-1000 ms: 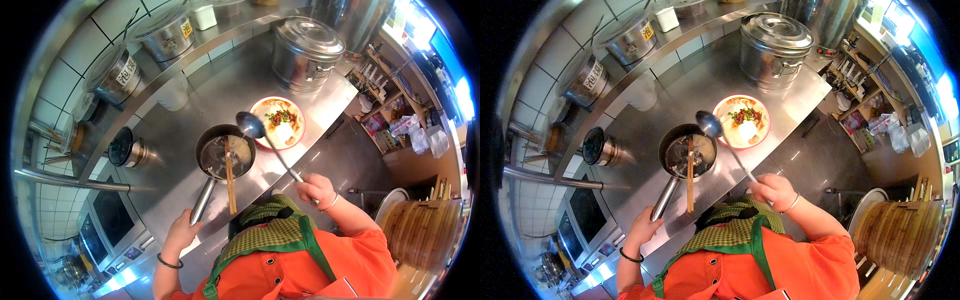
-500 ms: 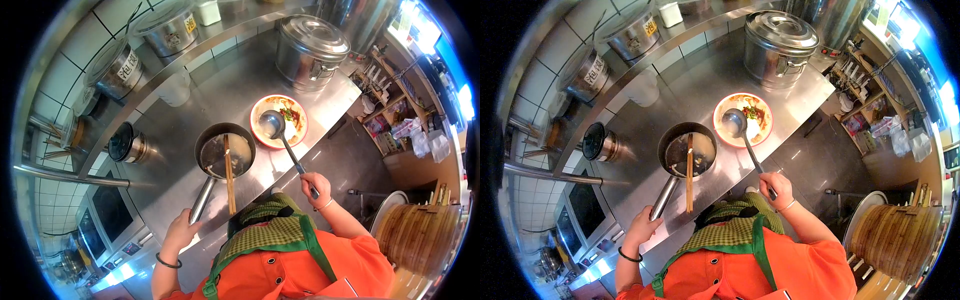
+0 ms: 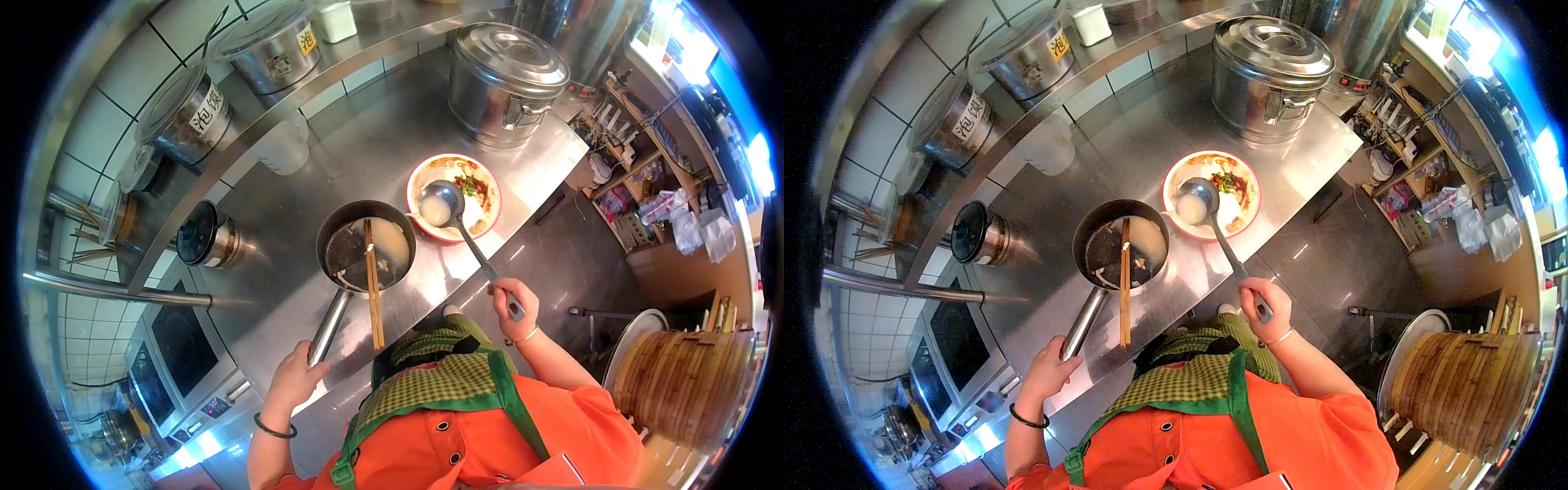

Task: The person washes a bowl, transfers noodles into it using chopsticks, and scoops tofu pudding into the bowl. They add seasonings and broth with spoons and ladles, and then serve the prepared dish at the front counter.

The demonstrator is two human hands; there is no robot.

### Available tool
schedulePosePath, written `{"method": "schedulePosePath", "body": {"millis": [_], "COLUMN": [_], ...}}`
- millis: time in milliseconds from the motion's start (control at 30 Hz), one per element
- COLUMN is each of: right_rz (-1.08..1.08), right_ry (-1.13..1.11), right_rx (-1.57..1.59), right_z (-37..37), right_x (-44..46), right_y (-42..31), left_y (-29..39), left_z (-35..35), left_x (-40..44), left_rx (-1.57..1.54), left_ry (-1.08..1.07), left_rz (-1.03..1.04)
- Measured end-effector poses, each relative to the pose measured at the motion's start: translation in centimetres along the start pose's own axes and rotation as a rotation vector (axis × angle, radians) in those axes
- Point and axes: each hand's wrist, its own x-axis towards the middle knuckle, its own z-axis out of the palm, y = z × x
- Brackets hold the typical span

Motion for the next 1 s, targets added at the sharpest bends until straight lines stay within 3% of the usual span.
{"method": "schedulePosePath", "body": {"millis": [67,233,433,500,567,633,767,1000], "right_rz": [0.175,0.269,0.081,-0.176,-0.22,-0.451,-0.53,-0.234], "right_ry": [0.082,0.101,-0.079,-0.199,-0.223,-0.285,-0.424,-0.109], "right_rx": [0.182,0.364,0.199,0.075,0.079,0.015,-0.062,-0.093], "right_z": [0.1,-0.7,-1.4,-1.2,-0.8,-0.6,-1.7,-2.3], "right_x": [0.1,0.9,1.9,2.5,2.5,2.6,3.1,1.8], "right_y": [-0.4,-1.2,-2.8,-3.3,-3.1,-3.1,-3.3,-0.9], "left_y": [0.1,0.3,0.1,0.4,0.7,0.8,1.0,-0.8], "left_z": [-0.1,-0.1,0.2,0.2,0.2,0.2,0.2,1.3], "left_x": [0.0,-0.1,0.4,0.3,0.2,0.1,-0.2,0.2], "left_rx": [0.0,-0.003,0.013,0.01,0.003,-0.023,-0.033,-0.063], "left_ry": [0.002,0.008,-0.002,-0.001,0.003,-0.003,-0.005,0.008], "left_rz": [-0.001,-0.01,-0.002,-0.011,-0.03,-0.029,-0.035,-0.04]}}
